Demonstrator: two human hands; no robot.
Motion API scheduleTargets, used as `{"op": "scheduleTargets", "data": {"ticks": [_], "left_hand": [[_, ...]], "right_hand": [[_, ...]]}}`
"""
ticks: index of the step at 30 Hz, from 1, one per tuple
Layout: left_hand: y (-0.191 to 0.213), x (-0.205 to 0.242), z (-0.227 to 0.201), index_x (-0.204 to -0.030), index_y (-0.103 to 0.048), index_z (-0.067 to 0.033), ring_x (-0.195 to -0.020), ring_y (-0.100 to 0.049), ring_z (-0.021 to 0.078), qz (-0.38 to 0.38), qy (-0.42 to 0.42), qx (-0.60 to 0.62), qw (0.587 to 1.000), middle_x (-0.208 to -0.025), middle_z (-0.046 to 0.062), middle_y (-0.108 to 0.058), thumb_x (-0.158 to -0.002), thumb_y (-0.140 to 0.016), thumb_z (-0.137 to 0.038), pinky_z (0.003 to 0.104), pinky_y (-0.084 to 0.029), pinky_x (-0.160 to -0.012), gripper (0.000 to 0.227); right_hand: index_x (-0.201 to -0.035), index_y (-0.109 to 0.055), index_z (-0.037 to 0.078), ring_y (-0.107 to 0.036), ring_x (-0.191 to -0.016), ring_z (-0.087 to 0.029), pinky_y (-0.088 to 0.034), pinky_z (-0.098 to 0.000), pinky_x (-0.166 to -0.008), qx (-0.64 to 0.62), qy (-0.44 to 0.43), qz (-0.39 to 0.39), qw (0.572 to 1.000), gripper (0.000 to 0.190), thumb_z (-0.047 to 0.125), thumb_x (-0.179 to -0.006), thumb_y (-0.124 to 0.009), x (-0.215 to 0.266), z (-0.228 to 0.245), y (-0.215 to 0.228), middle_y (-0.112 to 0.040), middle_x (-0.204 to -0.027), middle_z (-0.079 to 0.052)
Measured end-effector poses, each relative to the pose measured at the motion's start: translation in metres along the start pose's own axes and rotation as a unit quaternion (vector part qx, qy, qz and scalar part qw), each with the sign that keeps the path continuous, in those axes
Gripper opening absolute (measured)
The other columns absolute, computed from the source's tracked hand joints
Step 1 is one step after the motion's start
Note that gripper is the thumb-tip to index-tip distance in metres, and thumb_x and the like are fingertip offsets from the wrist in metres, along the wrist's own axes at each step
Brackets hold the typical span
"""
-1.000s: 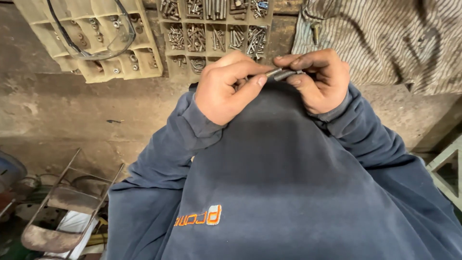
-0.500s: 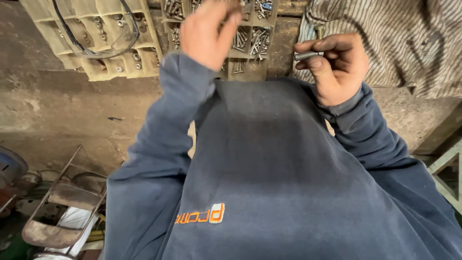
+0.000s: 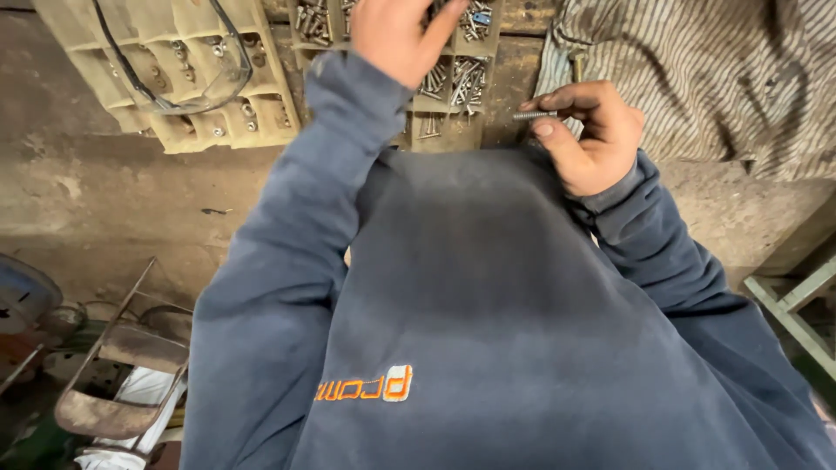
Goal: The person sorts through a compartmentalized organizer filled with various metal fasteners, picking up bolts, nuts, and washers. They examine the items in their hands, occasionally placing them back into the organizer or holding them together.
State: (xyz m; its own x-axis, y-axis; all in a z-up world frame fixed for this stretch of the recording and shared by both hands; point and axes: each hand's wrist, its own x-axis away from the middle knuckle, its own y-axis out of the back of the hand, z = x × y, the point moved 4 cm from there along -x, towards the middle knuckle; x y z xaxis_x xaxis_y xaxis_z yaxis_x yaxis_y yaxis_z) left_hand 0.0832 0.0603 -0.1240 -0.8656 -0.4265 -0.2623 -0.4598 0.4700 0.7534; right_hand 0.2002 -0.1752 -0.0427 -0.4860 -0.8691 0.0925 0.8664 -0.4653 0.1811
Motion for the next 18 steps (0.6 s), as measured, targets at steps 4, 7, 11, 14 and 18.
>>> {"op": "scheduleTargets", "data": {"ticks": [4,7,11,14,18], "left_hand": [[0.051,0.017,-0.023,-0.11,-0.071,-0.0069,-0.073,-0.067,0.0254,0.01,0.087,0.149,0.985,-0.089,0.011,-0.068,-0.104,-0.075,-0.014,0.037,-0.053,-0.067,0.01],[0.059,0.036,-0.026,-0.116,-0.072,-0.0075,-0.074,-0.068,0.0211,0.023,0.126,0.198,0.972,-0.099,0.01,-0.069,-0.103,-0.07,-0.008,0.033,-0.055,-0.068,0.013],[0.066,0.049,-0.027,-0.117,-0.072,-0.0077,-0.077,-0.069,0.0191,0.035,0.138,0.214,0.966,-0.103,0.007,-0.071,-0.103,-0.069,-0.007,0.031,-0.055,-0.068,0.014],[0.07,0.052,-0.022,-0.114,-0.073,-0.0072,-0.071,-0.065,0.0167,0.04,0.183,0.224,0.956,-0.097,0.007,-0.071,-0.102,-0.069,-0.007,0.029,-0.052,-0.065,0.012],[0.074,0.072,-0.005,-0.114,-0.073,-0.0057,-0.071,-0.064,0.0176,0.001,0.186,0.231,0.955,-0.098,0.008,-0.072,-0.102,-0.071,-0.007,0.029,-0.052,-0.066,0.011]], "right_hand": [[-0.114,-0.062,-0.004,-0.071,-0.087,-0.017,-0.058,-0.0282,-0.082,0.065,0.002,-0.009,0.998,0.021,0.011,-0.106,-0.076,-0.002,-0.01,0.007,-0.073,-0.096,-0.012],[-0.113,-0.064,-0.002,-0.07,-0.082,-0.016,-0.057,-0.0272,-0.079,0.096,0.019,0.012,0.995,0.024,0.015,-0.104,-0.08,-0.009,-0.007,0.005,-0.073,-0.095,-0.011],[-0.11,-0.063,-0.001,-0.071,-0.08,-0.017,-0.057,-0.0278,-0.075,0.12,0.039,0.059,0.99,0.027,0.016,-0.103,-0.082,-0.019,0.002,-0.003,-0.072,-0.095,-0.011],[-0.108,-0.064,-0.001,-0.07,-0.077,-0.018,-0.056,-0.0286,-0.072,0.152,0.049,0.086,0.983,0.027,0.015,-0.102,-0.084,-0.025,0.007,-0.007,-0.071,-0.095,-0.012],[-0.108,-0.065,0.001,-0.07,-0.076,-0.021,-0.056,-0.0302,-0.071,0.179,0.053,0.107,0.976,0.026,0.016,-0.101,-0.084,-0.031,0.008,-0.01,-0.07,-0.094,-0.012]]}}
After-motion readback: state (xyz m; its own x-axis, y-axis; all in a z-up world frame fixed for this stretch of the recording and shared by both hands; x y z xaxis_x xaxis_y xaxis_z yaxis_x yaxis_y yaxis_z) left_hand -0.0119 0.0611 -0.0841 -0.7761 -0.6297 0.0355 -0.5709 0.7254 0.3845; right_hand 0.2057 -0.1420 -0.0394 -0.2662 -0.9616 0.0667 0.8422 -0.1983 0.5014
